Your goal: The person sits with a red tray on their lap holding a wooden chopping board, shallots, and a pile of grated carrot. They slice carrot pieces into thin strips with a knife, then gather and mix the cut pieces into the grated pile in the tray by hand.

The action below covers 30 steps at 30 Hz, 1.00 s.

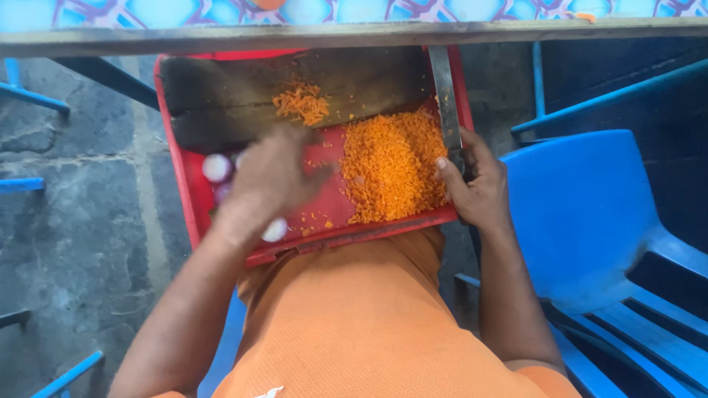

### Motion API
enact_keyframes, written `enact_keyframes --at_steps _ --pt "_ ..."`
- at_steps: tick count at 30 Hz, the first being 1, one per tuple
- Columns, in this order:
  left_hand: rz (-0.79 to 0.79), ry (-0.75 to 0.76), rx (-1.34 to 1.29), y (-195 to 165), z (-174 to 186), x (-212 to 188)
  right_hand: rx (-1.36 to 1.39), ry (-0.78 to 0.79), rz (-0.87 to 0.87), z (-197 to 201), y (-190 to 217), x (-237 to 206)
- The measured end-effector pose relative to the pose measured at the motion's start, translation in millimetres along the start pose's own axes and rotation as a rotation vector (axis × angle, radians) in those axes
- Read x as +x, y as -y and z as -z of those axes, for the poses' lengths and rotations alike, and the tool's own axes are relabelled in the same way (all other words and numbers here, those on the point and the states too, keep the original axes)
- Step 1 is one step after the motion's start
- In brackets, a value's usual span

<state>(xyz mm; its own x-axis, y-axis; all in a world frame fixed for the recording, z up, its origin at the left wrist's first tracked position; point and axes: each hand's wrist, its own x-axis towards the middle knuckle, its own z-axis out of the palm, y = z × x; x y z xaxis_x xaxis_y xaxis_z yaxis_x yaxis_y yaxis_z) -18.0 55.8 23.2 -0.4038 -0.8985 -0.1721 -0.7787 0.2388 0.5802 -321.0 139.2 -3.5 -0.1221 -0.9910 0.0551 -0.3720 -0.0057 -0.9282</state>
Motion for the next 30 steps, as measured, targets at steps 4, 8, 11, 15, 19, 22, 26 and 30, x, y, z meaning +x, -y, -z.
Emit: enact_keyframes --at_steps 4,8,11,15,19,22,26,30 --pt "-0.158 -0.039 0.084 -6 -40 -19 -0.030 0.002 -0.050 1 0 0" --pt "-0.166 0.067 0.001 7 -50 -2 -0.015 0.004 -0.047 0 -1 0" --pt "-0.145 0.295 0.016 11 -52 19 -0.018 -0.006 -0.046 0 -1 0" --pt "-0.144 0.407 -0.033 6 -59 27 -0.057 -0.010 -0.054 2 -2 0" --pt "-0.329 0.405 -0.386 -17 -72 24 -0.014 -0.002 -0.049 1 -2 0" --pt "-0.381 0.357 -0.391 -52 -77 16 -0.028 -0.010 -0.048 1 -1 0" --pt "-0.439 0.235 -0.203 -74 -56 3 -0.027 -0.017 -0.044 0 1 -1" --pt "-0.066 0.313 -0.073 -56 -26 -5 0.033 -0.011 -0.037 -2 1 0"
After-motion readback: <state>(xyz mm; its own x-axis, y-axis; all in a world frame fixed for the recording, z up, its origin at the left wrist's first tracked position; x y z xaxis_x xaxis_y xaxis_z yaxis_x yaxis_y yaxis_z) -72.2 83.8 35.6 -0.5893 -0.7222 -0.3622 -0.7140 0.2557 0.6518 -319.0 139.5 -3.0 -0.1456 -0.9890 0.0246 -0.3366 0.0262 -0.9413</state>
